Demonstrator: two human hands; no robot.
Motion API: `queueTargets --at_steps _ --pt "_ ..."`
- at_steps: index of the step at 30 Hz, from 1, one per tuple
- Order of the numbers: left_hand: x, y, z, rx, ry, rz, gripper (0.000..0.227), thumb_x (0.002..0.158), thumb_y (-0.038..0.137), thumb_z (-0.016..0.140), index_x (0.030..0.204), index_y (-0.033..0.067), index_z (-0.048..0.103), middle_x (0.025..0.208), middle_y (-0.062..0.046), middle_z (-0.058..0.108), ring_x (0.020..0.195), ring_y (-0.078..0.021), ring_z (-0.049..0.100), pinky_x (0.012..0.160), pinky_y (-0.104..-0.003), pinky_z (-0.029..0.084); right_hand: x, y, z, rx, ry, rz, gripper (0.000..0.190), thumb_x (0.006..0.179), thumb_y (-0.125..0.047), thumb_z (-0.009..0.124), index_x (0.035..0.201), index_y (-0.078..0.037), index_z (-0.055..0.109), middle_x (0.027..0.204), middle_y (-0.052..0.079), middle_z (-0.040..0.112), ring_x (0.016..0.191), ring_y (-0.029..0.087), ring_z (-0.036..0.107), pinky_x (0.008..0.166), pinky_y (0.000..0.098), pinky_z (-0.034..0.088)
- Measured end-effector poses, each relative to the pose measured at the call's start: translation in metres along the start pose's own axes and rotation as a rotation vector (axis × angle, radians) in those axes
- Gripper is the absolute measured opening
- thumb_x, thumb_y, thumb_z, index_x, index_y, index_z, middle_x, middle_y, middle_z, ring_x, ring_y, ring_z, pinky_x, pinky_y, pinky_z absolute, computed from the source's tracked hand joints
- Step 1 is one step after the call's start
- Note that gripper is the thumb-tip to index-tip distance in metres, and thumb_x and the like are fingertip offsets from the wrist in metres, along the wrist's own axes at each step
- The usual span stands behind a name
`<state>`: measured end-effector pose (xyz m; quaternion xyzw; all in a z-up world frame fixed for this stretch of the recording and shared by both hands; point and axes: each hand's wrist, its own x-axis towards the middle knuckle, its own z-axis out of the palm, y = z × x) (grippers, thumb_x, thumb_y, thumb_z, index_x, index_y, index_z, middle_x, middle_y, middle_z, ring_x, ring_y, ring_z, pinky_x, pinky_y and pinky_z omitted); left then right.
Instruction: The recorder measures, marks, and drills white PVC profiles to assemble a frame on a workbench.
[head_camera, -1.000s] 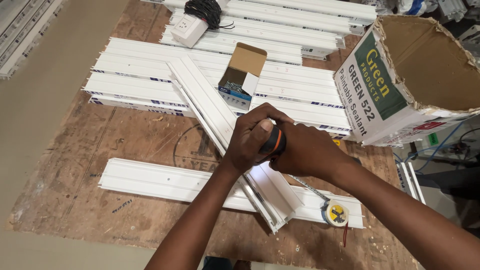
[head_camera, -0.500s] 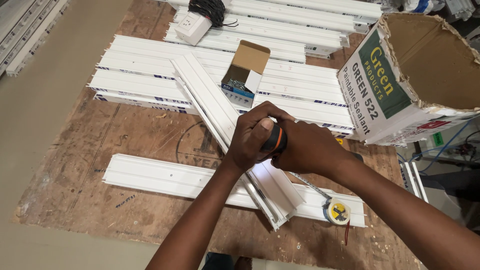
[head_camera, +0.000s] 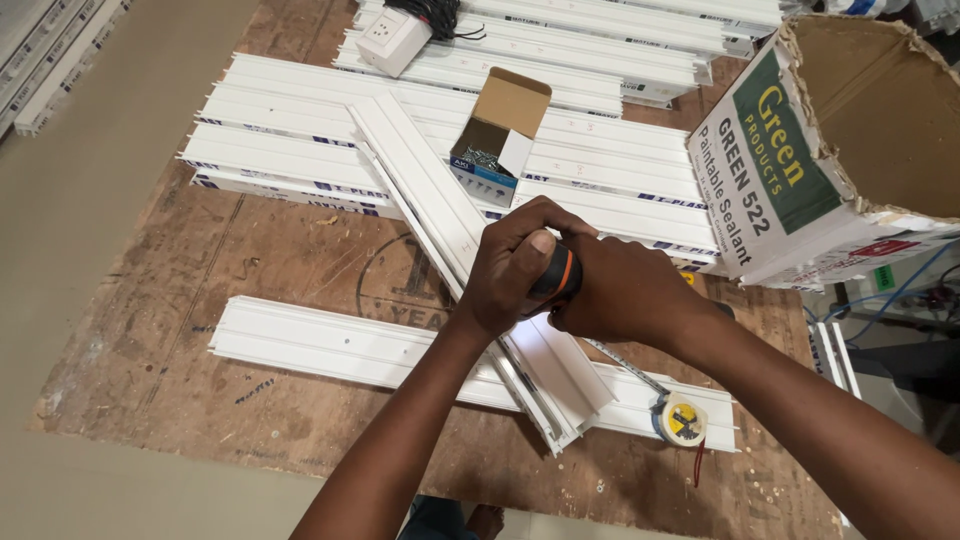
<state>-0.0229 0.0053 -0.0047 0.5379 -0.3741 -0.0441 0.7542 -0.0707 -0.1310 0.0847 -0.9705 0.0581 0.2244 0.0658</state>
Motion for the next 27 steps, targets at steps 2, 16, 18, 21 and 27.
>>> queueTargets --at_steps 2,16,18,21,27 --pt "0.0 -0.001 0.0 0.008 -0.002 0.005 0.065 0.101 0.058 0.048 0.11 -0.0014 0.07 0.105 -0.011 0.07 0.098 -0.018 0.067 0.09 -0.032 0.053 -0.001 0.0 0.0 0.012 -0.004 0.004 0.061 0.068 -0.036 0.085 0.118 -0.013 0.057 0.099 0.012 0.075 0.095 0.035 0.073 0.083 0.0482 0.059" --pt "-0.031 0.012 -0.006 0.181 0.033 -0.005 0.057 0.107 0.053 0.045 0.122 0.0028 0.068 0.112 -0.01 0.065 0.107 -0.0199 0.064 0.098 -0.034 0.051 0.0 0.005 -0.001 -0.046 -0.034 -0.005 0.058 0.069 -0.042 0.086 0.115 -0.015 0.064 0.101 0.01 0.077 0.095 0.032 0.075 0.084 0.0446 0.06" --pt "-0.059 0.01 -0.018 0.385 0.165 -0.026 0.05 0.111 0.05 0.046 0.128 0.0066 0.065 0.121 -0.01 0.065 0.119 -0.0192 0.063 0.105 -0.034 0.049 -0.003 0.004 -0.005 -0.003 -0.061 0.009 0.047 0.066 -0.038 0.087 0.109 -0.021 0.074 0.104 0.008 0.079 0.097 0.03 0.075 0.085 0.0434 0.06" --pt "-0.138 0.002 -0.029 0.505 0.43 -0.586 0.03 0.101 0.032 0.066 0.106 0.0032 0.071 0.09 -0.014 0.067 0.085 -0.0242 0.06 0.078 -0.038 0.051 -0.012 -0.002 -0.013 0.106 -0.058 0.002 0.043 0.066 -0.035 0.088 0.107 -0.028 0.076 0.102 0.003 0.081 0.096 0.026 0.076 0.085 0.042 0.059" --pt "-0.255 -0.036 -0.049 0.809 0.519 -0.781 0.025 0.085 0.01 0.074 0.108 0.0021 0.069 0.095 -0.011 0.068 0.079 -0.0198 0.068 0.069 -0.034 0.058 0.0 -0.001 -0.007 -0.032 -0.068 0.014 0.048 0.067 -0.037 0.088 0.111 -0.024 0.074 0.106 0.006 0.078 0.099 0.029 0.074 0.087 0.0421 0.059"
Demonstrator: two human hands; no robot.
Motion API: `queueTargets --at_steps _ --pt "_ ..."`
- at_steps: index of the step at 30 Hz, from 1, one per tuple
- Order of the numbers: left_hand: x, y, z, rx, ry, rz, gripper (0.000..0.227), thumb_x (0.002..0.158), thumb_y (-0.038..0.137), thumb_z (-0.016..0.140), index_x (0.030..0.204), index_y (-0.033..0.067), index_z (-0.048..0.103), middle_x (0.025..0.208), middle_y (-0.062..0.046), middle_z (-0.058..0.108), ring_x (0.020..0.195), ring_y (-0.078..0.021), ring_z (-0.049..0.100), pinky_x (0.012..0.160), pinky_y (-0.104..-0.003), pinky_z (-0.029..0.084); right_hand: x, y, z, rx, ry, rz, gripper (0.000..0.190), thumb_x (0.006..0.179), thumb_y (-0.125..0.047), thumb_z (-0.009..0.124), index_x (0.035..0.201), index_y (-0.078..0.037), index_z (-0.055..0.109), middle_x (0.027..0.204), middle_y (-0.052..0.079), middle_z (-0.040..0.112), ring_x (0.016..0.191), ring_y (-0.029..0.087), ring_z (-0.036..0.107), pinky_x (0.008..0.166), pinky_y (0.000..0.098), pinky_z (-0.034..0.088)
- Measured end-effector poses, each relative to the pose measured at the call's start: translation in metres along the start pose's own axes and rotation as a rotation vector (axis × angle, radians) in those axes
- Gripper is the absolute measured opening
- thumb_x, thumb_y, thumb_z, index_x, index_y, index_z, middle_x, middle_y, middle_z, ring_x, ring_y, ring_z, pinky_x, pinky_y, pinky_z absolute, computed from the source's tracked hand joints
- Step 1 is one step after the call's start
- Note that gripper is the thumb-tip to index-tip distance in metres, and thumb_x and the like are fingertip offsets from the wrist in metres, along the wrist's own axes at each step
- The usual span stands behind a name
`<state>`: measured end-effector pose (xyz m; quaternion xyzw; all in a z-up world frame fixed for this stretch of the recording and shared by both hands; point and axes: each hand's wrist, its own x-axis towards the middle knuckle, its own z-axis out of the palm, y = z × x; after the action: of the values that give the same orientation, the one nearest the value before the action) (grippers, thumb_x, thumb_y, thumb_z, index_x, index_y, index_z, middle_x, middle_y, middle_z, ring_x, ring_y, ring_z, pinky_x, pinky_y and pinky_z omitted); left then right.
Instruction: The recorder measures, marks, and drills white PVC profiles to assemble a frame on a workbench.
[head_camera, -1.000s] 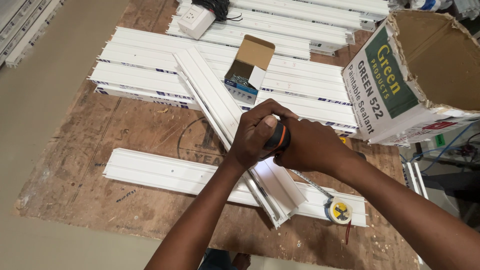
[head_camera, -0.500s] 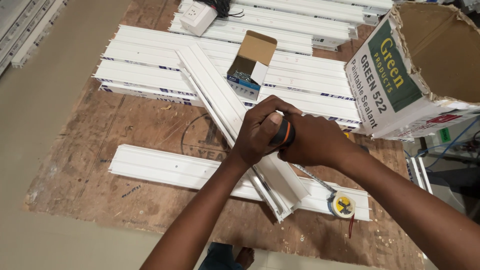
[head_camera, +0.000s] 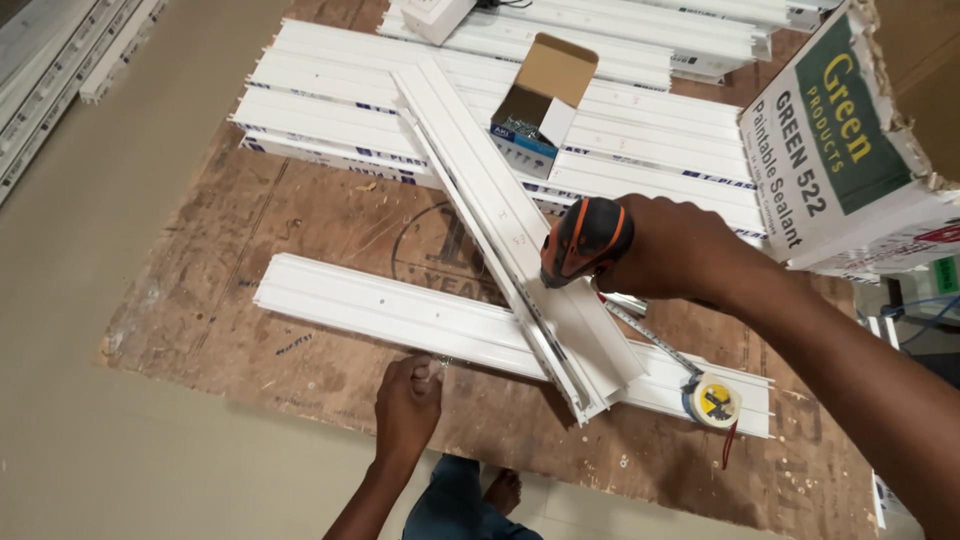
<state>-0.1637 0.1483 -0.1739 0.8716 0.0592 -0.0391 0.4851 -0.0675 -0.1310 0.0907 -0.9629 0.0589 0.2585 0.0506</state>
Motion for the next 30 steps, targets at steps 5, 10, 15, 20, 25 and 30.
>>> queueTargets --at_steps 5,10,15,20,25,30 --pt "-0.005 0.012 0.003 0.052 0.078 0.029 0.027 0.086 0.011 0.075 0.111 0.0031 0.072 0.101 -0.01 0.068 0.079 -0.0205 0.068 0.07 -0.035 0.057 -0.007 -0.008 -0.006 0.002 0.0 0.002 0.046 0.068 -0.035 0.086 0.111 -0.024 0.074 0.103 0.006 0.079 0.097 0.029 0.075 0.086 0.0419 0.059" --pt "-0.011 0.004 0.013 0.141 0.09 0.112 0.019 0.089 0.01 0.072 0.108 0.0068 0.075 0.102 -0.008 0.069 0.083 -0.0242 0.069 0.073 -0.037 0.056 -0.011 -0.003 -0.003 0.081 0.009 0.023 0.045 0.067 -0.034 0.085 0.109 -0.024 0.075 0.102 0.007 0.079 0.096 0.029 0.076 0.086 0.0416 0.059" --pt "-0.009 0.002 0.017 0.249 0.092 0.18 0.012 0.092 0.005 0.064 0.103 0.0035 0.069 0.101 -0.014 0.066 0.091 -0.0331 0.066 0.076 -0.044 0.054 -0.011 -0.003 -0.001 0.061 0.019 0.026 0.047 0.067 -0.034 0.086 0.112 -0.026 0.075 0.104 0.006 0.079 0.097 0.029 0.075 0.087 0.041 0.059" --pt "-0.012 -0.012 0.023 0.323 0.088 0.211 0.007 0.094 0.007 0.061 0.1 0.0024 0.062 0.099 -0.017 0.062 0.092 -0.0373 0.064 0.074 -0.047 0.053 -0.013 -0.002 0.001 0.064 0.017 0.017 0.047 0.067 -0.033 0.085 0.113 -0.028 0.075 0.103 0.005 0.08 0.097 0.028 0.076 0.086 0.0408 0.059" --pt "-0.018 -0.008 0.008 0.305 0.067 0.208 0.008 0.095 0.007 0.059 0.102 0.0031 0.062 0.1 -0.017 0.062 0.091 -0.0376 0.064 0.075 -0.047 0.054 -0.013 0.002 0.006 0.053 0.014 0.042 0.047 0.068 -0.035 0.087 0.113 -0.029 0.075 0.103 0.005 0.08 0.098 0.028 0.076 0.088 0.0406 0.059" --pt "-0.017 -0.011 0.002 0.412 -0.093 0.179 0.017 0.095 0.008 0.059 0.11 0.0032 0.066 0.107 -0.016 0.063 0.096 -0.0338 0.066 0.079 -0.043 0.056 -0.025 -0.008 0.001 0.154 0.029 -0.034 0.043 0.071 -0.033 0.088 0.111 -0.029 0.076 0.1 0.004 0.08 0.095 0.027 0.076 0.086 0.0396 0.06"
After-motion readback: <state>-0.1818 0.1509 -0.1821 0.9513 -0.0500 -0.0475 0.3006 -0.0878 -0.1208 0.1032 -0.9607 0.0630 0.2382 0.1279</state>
